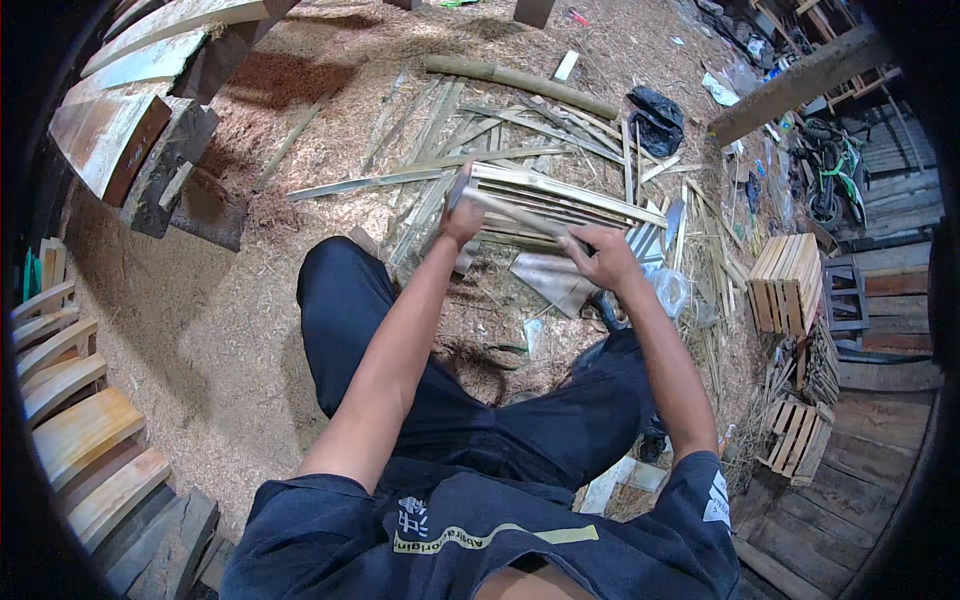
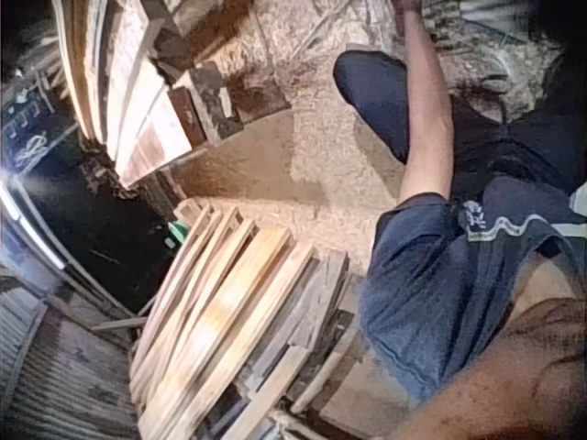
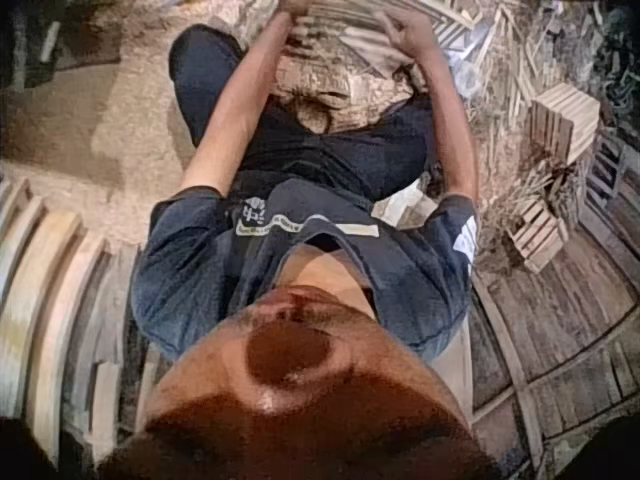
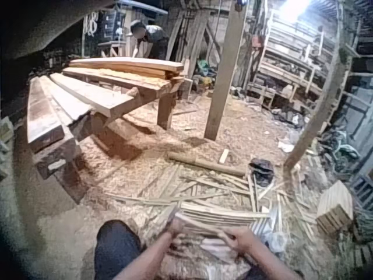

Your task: Assembling a small wooden crate structure using wood frames, bamboo slats, and a hammer.

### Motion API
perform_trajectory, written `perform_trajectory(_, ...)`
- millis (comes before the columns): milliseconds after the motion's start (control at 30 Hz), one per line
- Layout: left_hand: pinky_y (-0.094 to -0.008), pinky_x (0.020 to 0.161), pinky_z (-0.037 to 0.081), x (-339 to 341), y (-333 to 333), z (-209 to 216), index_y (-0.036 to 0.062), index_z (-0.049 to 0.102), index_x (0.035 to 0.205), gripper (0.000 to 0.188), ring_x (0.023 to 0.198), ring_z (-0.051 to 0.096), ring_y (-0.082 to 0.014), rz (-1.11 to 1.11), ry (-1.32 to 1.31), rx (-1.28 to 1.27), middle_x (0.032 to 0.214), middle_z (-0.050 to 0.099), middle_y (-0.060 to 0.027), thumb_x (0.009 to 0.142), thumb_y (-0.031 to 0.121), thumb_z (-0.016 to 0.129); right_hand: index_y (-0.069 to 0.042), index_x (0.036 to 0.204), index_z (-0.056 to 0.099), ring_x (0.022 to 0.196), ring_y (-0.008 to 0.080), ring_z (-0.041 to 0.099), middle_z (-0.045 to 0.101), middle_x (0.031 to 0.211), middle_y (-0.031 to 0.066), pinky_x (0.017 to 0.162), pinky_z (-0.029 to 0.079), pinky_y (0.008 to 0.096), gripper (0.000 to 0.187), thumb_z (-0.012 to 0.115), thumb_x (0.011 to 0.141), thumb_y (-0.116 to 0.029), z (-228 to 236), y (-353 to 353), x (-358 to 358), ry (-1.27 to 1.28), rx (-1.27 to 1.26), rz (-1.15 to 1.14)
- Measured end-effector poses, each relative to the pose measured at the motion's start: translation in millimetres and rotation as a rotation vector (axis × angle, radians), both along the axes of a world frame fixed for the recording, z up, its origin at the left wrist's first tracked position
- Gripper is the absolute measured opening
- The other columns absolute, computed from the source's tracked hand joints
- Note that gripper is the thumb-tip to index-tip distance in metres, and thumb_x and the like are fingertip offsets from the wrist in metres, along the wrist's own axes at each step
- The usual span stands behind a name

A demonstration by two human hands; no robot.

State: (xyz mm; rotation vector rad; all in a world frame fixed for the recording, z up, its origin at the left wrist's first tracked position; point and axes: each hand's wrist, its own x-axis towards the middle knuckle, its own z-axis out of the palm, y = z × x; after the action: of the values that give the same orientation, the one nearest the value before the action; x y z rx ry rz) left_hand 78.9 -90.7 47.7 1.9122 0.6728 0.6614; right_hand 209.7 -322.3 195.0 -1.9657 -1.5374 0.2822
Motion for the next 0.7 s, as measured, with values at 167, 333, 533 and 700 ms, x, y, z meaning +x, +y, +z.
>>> perform_trajectory(167,-0.0398,0.115,0.032,-14.5,3.4,-1.9,0.0057,0.032,0.151,0.085,0.139,0.038,-0.0379,-0.058,-0.104,-0.158,0.148,0.043,-0.0229,0.073,-0.001,0.065,-0.006,0.099,0.074,0.074,0.0344,0.069,0.071,0.086,0.0178,0.065,0.054,0.0403,0.022,0.071,0.088,-0.025,-7.0,0.8,0.0,-0.113,0.042,-0.12)
perform_trajectory(333,-0.0413,0.118,0.028,-7.6,5.7,-15.3,0.0023,0.032,0.15,0.072,0.141,0.033,-0.0398,-0.051,-0.18,0.076,0.15,0.039,-0.024,0.08,0.004,0.052,-0.005,0.098,0.073,0.073,0.0329,0.069,0.07,0.083,0.0169,0.066,0.055,0.0403,0.023,0.072,0.088,-0.026,-8.4,-1.7,-1.6,-0.064,-0.055,-0.032)
perform_trajectory(533,-0.0432,0.118,0.027,-11.8,1.4,-29.9,0.0028,0.035,0.149,0.07,0.14,0.032,-0.0427,-0.021,-0.181,0.072,0.152,0.036,-0.0241,0.081,0.007,0.053,-0.006,0.098,0.073,0.073,0.0339,0.068,0.069,0.08,0.0154,0.064,0.054,0.0409,0.025,0.068,0.091,-0.029,-7.4,11.4,8.7,-0.176,0.012,0.085)
perform_trajectory(700,-0.0392,0.118,0.026,-13.8,0.7,-48.9,0.0036,0.037,0.148,0.067,0.142,0.033,-0.0392,-0.047,-0.051,-0.21,0.151,0.038,-0.0239,0.083,0.01,0.055,-0.007,0.095,0.073,0.073,0.0335,0.069,0.07,0.081,0.0156,0.065,0.055,0.0403,0.022,0.068,0.09,-0.028,-8.8,10.5,11.2,-0.144,0.014,0.007)
